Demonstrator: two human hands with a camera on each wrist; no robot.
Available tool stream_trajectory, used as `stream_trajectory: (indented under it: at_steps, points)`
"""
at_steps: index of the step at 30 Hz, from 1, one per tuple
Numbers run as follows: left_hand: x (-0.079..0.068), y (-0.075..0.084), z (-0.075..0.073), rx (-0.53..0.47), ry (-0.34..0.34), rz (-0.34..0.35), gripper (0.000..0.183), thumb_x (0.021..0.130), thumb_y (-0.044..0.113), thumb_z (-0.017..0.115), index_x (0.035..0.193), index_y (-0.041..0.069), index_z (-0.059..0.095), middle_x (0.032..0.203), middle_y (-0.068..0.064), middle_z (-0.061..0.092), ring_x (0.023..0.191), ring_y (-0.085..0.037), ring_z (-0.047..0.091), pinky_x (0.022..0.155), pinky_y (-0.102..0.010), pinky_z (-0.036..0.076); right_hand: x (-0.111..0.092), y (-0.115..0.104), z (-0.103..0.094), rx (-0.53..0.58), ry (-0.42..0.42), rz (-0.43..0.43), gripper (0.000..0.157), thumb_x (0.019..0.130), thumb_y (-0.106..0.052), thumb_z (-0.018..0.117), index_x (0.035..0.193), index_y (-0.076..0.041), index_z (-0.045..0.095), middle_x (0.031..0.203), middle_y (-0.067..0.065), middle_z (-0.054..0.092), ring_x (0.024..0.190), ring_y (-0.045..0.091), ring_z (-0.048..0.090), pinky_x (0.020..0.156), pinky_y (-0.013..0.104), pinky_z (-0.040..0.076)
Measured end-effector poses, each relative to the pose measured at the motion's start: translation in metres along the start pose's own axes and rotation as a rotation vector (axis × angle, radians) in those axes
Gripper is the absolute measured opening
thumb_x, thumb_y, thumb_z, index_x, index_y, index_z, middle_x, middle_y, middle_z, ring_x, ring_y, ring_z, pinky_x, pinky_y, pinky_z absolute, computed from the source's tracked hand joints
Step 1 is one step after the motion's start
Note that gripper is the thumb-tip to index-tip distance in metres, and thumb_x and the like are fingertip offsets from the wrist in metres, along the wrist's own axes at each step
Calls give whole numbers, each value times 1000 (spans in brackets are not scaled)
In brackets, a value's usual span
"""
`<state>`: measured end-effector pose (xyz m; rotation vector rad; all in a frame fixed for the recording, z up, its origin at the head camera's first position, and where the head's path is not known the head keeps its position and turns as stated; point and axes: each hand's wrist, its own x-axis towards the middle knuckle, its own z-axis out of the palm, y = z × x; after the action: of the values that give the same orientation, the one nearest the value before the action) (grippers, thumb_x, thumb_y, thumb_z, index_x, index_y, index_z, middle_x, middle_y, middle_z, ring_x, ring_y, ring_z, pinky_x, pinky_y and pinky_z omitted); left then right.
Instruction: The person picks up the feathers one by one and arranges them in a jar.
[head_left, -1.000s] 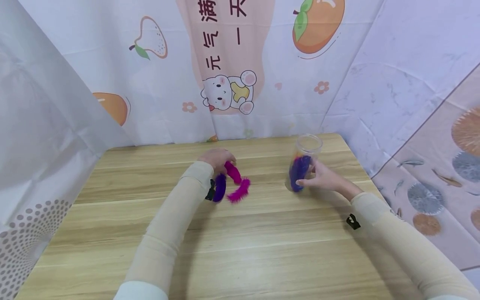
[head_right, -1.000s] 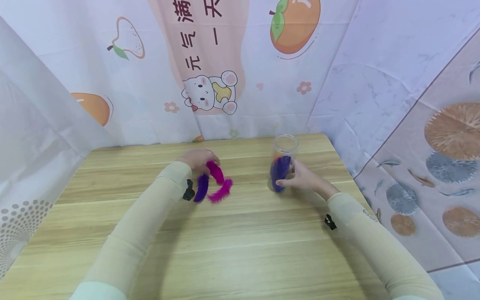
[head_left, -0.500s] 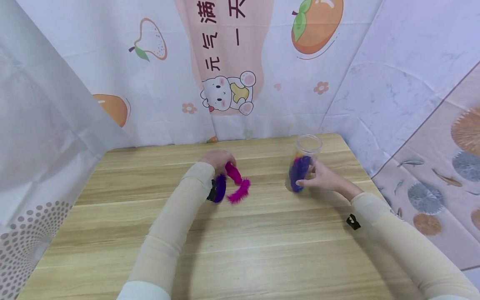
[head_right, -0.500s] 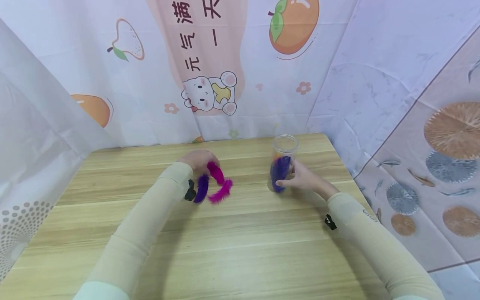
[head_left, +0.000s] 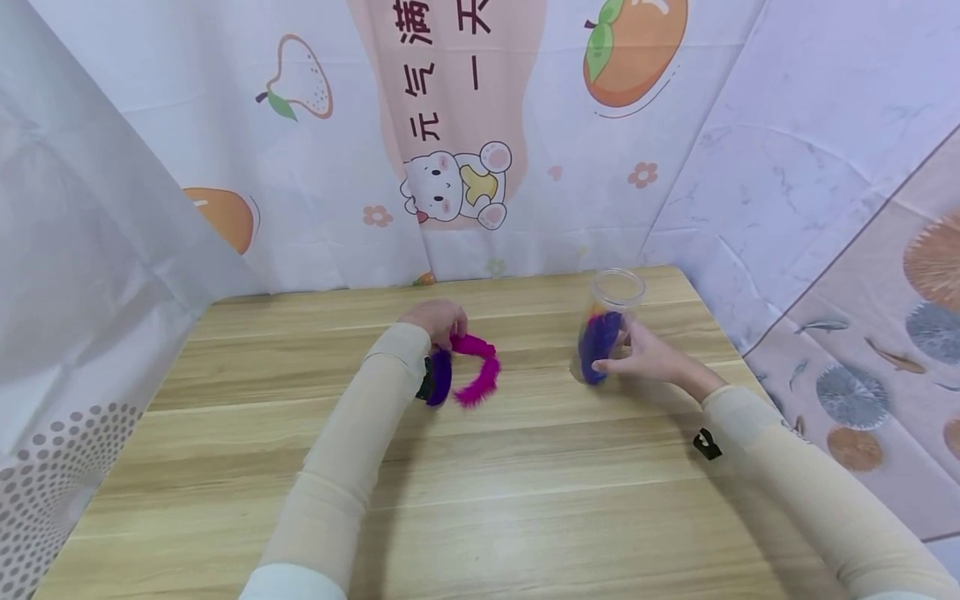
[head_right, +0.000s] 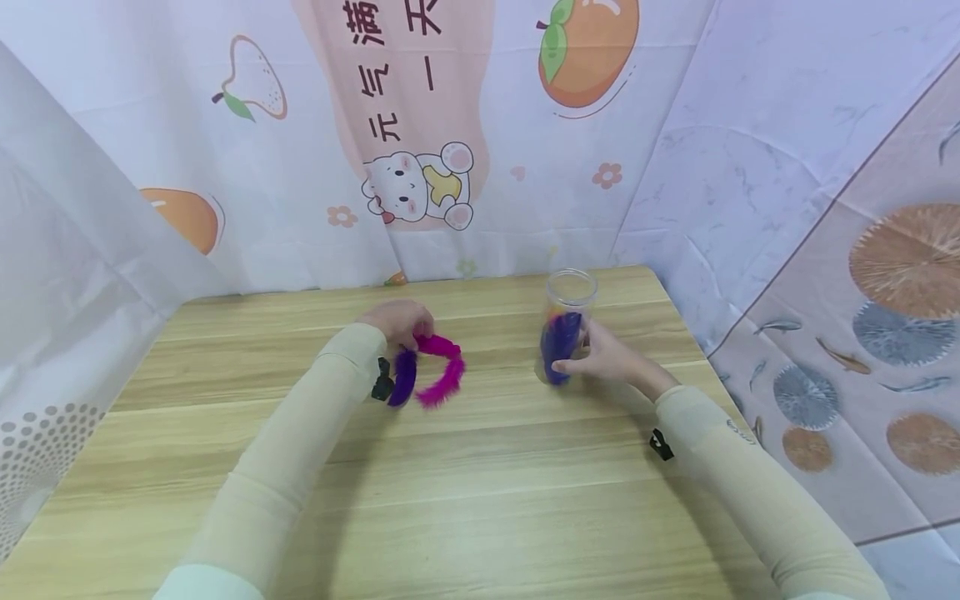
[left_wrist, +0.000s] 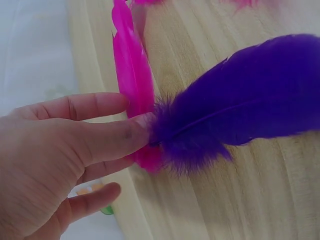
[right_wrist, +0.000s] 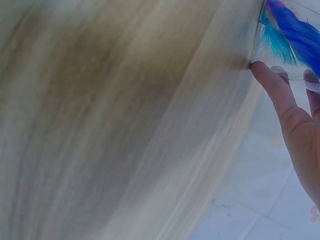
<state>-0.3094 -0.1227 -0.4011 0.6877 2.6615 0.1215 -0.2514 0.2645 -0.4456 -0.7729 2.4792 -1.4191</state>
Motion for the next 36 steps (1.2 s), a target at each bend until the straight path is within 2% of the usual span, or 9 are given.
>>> stream_trajectory:
  at_steps: [6, 13, 17, 22, 28, 33, 36]
  points:
    - [0, -6, 3, -45, -9, -43, 25, 84, 8, 84, 108, 11, 76, 103, -7, 71, 97, -22, 64, 91, -37, 53, 0, 0, 1, -16, 0, 7, 89, 83, -9, 84, 151, -2, 28, 144, 23, 47, 127, 41, 51, 105, 64, 40]
    - [0, -9, 5, -150, 0, -97, 37, 84, 7, 83, 119, 8, 71, 119, -11, 66, 109, -26, 60, 97, -40, 51, -1, 0, -1, -23, 8, 18, 91, 82, -11, 85, 152, -3, 27, 144, 23, 46, 127, 42, 49, 105, 64, 40]
    - [-1, -11, 5, -209, -20, -131, 38, 86, 5, 81, 122, 7, 69, 118, -12, 65, 104, -25, 63, 93, -39, 53, 0, 0, -1, -20, 14, 36, 92, 82, -12, 85, 152, -4, 26, 144, 23, 46, 125, 42, 50, 104, 63, 41]
    - [-3, -11, 5, -283, -49, -162, 33, 87, 1, 78, 119, 6, 69, 113, -11, 65, 92, -23, 66, 83, -35, 56, 0, 1, 0, -16, 13, 36, 92, 82, -12, 86, 152, -3, 27, 143, 24, 47, 125, 43, 51, 104, 62, 41]
    - [-5, -12, 5, -270, -48, -167, 21, 88, 4, 78, 109, 6, 73, 106, -8, 68, 89, -19, 64, 81, -33, 55, 0, 3, 0, -34, 10, 10, 92, 83, -11, 84, 152, -3, 24, 143, 25, 46, 125, 44, 50, 103, 64, 42]
    - [-4, -14, 7, -285, -67, -158, 9, 90, 4, 76, 99, 5, 72, 97, -5, 68, 79, -16, 63, 73, -30, 55, 1, 2, -1, -39, 4, -7, 91, 83, -11, 84, 152, -1, 26, 144, 24, 46, 128, 43, 49, 104, 65, 40]
    - [-3, -15, 8, -298, -71, -166, 12, 91, 4, 75, 102, 5, 70, 102, -7, 67, 82, -18, 64, 74, -30, 55, 1, 1, -1, -29, 0, -3, 91, 82, -10, 85, 152, -2, 27, 144, 23, 47, 129, 42, 49, 106, 64, 39]
